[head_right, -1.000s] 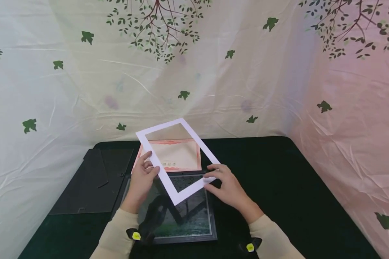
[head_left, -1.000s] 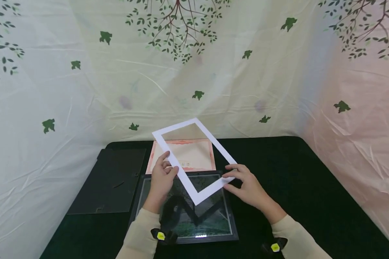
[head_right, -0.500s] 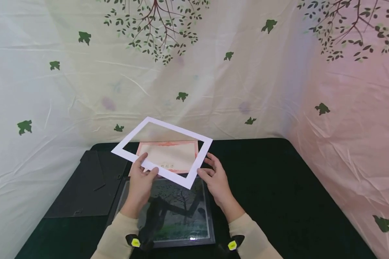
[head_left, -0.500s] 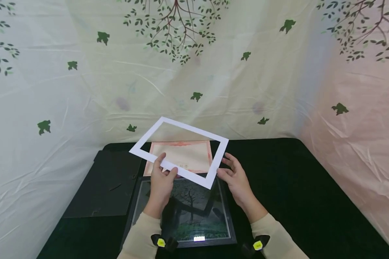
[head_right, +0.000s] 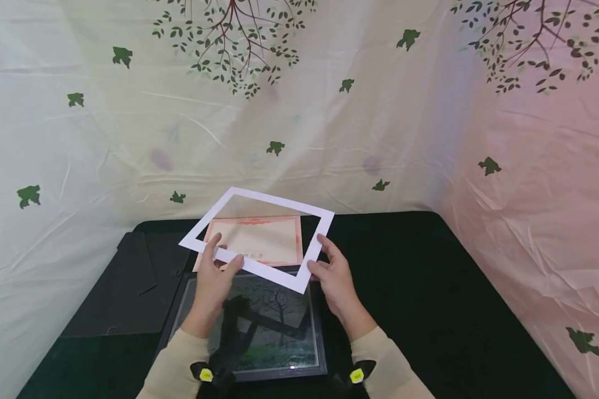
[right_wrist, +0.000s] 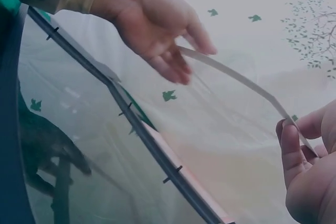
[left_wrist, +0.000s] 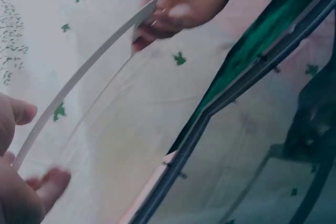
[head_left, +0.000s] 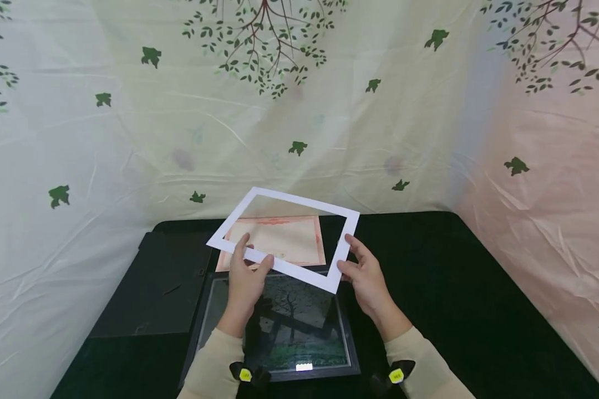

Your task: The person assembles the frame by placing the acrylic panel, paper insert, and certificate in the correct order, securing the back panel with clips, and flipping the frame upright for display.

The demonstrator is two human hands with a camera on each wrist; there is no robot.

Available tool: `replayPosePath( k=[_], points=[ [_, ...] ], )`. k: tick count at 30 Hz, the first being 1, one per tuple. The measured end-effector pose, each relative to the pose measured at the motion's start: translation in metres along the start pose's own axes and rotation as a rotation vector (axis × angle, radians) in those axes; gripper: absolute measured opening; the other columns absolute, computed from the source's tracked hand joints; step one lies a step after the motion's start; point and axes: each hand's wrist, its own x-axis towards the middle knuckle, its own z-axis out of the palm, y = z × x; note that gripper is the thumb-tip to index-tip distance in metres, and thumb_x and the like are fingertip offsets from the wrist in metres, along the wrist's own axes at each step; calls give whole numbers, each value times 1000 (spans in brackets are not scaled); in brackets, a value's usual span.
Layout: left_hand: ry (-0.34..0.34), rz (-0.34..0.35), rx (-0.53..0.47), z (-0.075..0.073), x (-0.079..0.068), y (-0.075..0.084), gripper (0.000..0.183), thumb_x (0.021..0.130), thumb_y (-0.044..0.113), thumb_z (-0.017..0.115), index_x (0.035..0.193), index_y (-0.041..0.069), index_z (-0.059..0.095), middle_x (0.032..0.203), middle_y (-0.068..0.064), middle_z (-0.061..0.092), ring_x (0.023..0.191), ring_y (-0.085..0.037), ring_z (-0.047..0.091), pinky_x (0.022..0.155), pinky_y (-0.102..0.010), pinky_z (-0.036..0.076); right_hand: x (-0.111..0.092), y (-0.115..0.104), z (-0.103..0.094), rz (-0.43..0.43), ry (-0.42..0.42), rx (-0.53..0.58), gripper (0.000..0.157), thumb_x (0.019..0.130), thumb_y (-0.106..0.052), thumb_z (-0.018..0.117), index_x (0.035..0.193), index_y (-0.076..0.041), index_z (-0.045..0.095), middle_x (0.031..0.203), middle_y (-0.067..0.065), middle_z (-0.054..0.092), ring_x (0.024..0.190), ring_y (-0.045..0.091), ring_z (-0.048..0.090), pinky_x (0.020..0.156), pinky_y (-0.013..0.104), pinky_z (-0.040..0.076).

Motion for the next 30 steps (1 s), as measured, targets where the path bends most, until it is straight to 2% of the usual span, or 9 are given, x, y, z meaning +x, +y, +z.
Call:
replayPosePath(
  k=[4, 8, 11, 14, 17, 20, 23, 26, 30],
  points=[
    [140, -13, 153, -12, 3, 3, 77, 89, 27, 69, 152, 24, 26, 140, -18, 28, 104, -32, 50, 82, -44, 48, -1, -5, -4, 12, -8, 19, 60, 93, -2, 58, 148, -15, 36, 143, 8, 38, 85, 20, 63, 67, 28, 49],
    [274, -17, 199, -26, 8, 5, 77, 87, 25, 70, 151, 19, 27, 147, -17, 14, 121, -36, 39, 94, -51, 40, 0, -8, -8, 22, -9, 35, 59, 94, 0, 56, 147, -15, 38, 143, 9, 37, 89, 21, 63, 69, 28, 50],
    [313, -1, 243, -38, 12, 9, 74, 88, 21, 68, 150, 12, 28, 152, -16, 12, 133, -35, 28, 106, -54, 30, 1, -10, -11, 24, -5, 30, 57, 93, 0, 56, 146, -16, 40, 142, 7, 38, 95, 24, 62, 72, 30, 51],
    [256, -9, 340, -51, 16, 11, 72, 89, 21, 66, 149, 6, 28, 150, -19, 22, 136, -36, 28, 108, -56, 27, 1, -11, -14, 34, -14, 16, 57, 93, 0, 55, 145, -17, 42, 142, 6, 38, 104, 27, 58, 75, 32, 52],
    [131, -25, 507, -64, 20, 12, 73, 91, 25, 63, 150, 3, 26, 148, -24, 29, 135, -39, 31, 106, -58, 29, 2, -10, -16, 53, -34, 1, 57, 92, -1, 56, 145, -17, 42, 142, 6, 38, 110, 30, 51, 75, 31, 50],
    [8, 8, 707, -75, 23, 13, 74, 91, 27, 62, 149, -1, 25, 145, -28, 35, 131, -43, 36, 101, -61, 35, 2, -9, -17, 70, -61, -7, 57, 92, -2, 57, 145, -19, 42, 141, 6, 38, 113, 30, 48, 74, 30, 47],
    [-82, 69, 866, -84, 23, 9, 74, 90, 27, 64, 147, -3, 28, 139, -31, 41, 124, -46, 42, 93, -62, 40, 2, -7, -18, 74, -98, -12, 57, 93, -4, 58, 145, -19, 41, 142, 6, 39, 110, 28, 51, 72, 28, 47],
    [-145, 94, 948, -91, 21, 5, 74, 89, 26, 68, 146, -5, 31, 136, -32, 42, 119, -47, 45, 91, -63, 42, 1, -5, -18, 82, -138, -18, 58, 93, -7, 60, 146, -19, 39, 144, 5, 38, 108, 29, 56, 73, 29, 50],
    [-178, 103, 981, -96, 18, -3, 73, 87, 22, 70, 145, -4, 33, 135, -31, 44, 118, -46, 47, 91, -62, 42, 2, -1, -18, 83, -191, -45, 58, 93, -8, 60, 146, -20, 38, 144, 5, 38, 109, 38, 57, 72, 31, 52]
  ],
)
